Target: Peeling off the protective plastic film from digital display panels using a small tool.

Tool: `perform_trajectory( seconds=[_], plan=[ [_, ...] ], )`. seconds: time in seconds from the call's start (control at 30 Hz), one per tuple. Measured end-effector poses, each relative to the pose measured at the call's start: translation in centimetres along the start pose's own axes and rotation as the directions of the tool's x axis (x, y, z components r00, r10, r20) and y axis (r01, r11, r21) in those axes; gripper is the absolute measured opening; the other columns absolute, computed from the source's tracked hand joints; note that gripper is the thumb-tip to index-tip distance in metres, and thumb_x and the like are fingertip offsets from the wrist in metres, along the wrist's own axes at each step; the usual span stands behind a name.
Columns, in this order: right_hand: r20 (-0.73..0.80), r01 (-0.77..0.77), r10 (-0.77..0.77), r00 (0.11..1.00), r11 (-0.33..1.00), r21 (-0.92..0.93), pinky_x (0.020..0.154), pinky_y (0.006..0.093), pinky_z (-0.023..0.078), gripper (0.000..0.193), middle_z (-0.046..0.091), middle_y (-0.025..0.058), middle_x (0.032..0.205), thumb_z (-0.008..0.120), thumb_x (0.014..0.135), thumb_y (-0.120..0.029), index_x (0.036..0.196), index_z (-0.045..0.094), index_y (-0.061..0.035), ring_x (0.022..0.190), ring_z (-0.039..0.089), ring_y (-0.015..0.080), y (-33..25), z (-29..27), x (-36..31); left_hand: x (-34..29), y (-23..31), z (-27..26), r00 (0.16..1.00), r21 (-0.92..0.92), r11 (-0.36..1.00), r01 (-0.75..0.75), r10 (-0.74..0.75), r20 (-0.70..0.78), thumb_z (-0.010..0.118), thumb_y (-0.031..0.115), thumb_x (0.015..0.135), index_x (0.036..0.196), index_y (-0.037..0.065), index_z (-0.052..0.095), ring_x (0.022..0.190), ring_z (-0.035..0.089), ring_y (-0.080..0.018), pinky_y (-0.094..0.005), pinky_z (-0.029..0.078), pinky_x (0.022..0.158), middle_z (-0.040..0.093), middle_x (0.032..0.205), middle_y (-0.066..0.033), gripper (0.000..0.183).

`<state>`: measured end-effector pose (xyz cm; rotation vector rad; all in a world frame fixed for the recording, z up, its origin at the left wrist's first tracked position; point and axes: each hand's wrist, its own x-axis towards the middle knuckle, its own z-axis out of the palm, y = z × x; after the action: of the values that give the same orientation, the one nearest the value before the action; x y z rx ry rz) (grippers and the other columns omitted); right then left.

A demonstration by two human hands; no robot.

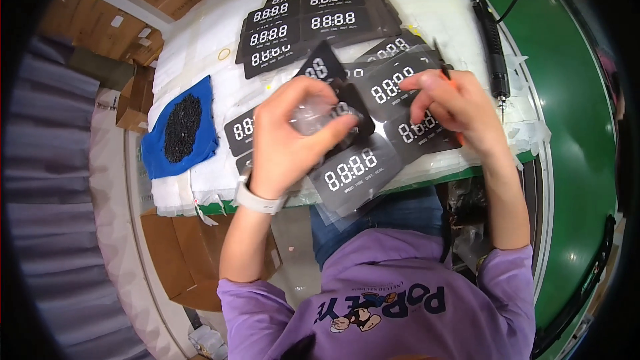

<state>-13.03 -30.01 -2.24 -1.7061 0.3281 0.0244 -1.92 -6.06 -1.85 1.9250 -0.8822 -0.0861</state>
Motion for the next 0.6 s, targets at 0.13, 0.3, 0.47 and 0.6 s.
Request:
perform_trajectory(
  seconds=[0.13,0.3,0.47,0.6],
  plan=[
    [-0.076,0.089,-0.091,0.993,0.996,-0.024,0.056,0.0230,0.041,0.034,0.065,0.0002,0.062,0.076,0.090,-0.032,0.075,0.071,-0.0017,0.060,0.057,0.0054,-0.6,2.6,0.6,0.5,0.4,2.5,0.990,0.022,0.990,-0.138,0.139,-0.031,0.084,0.008,0.067,0.083,0.004,0.062,0.075,0.063,-0.0291,-0.0368,0.050,0.069,0.065,0.079,-0.0080,0.026],
    [-0.169,0.128,-0.176,0.970,0.956,-0.263,0.056,0.0280,0.046,0.018,0.066,0.0061,0.061,0.072,0.085,-0.014,0.078,0.071,0.0022,0.057,0.061,0.0118,1.0,-0.2,1.2,-0.7,0.1,-0.8,0.998,-0.005,0.999,-0.044,0.044,-0.038,0.071,0.000,0.074,0.076,0.004,0.053,0.071,0.057,-0.0156,-0.0303,0.047,0.068,0.057,0.074,-0.0040,0.019],
    [-0.202,0.052,-0.155,0.967,0.896,-0.440,0.056,0.0295,0.047,0.015,0.067,0.0078,0.062,0.071,0.086,-0.011,0.081,0.071,0.0031,0.057,0.061,0.0129,0.9,-1.8,0.7,-2.3,-2.6,-8.5,0.903,-0.127,0.986,0.110,-0.152,-0.402,0.072,-0.001,0.081,0.074,0.006,0.048,0.071,0.047,-0.0081,-0.0252,0.041,0.068,0.051,0.074,0.0023,0.026],
    [-0.150,-0.005,-0.074,0.986,0.884,-0.468,0.059,0.0347,0.050,0.020,0.067,0.0113,0.064,0.074,0.086,-0.016,0.085,0.071,0.0036,0.058,0.064,0.0192,1.6,-1.5,0.7,-1.7,-2.1,-9.8,0.915,0.027,0.988,0.150,-0.128,-0.382,0.070,0.016,0.093,0.071,0.008,0.047,0.072,0.047,-0.0097,-0.0266,0.036,0.071,0.050,0.072,0.0013,0.033]
  ],
)
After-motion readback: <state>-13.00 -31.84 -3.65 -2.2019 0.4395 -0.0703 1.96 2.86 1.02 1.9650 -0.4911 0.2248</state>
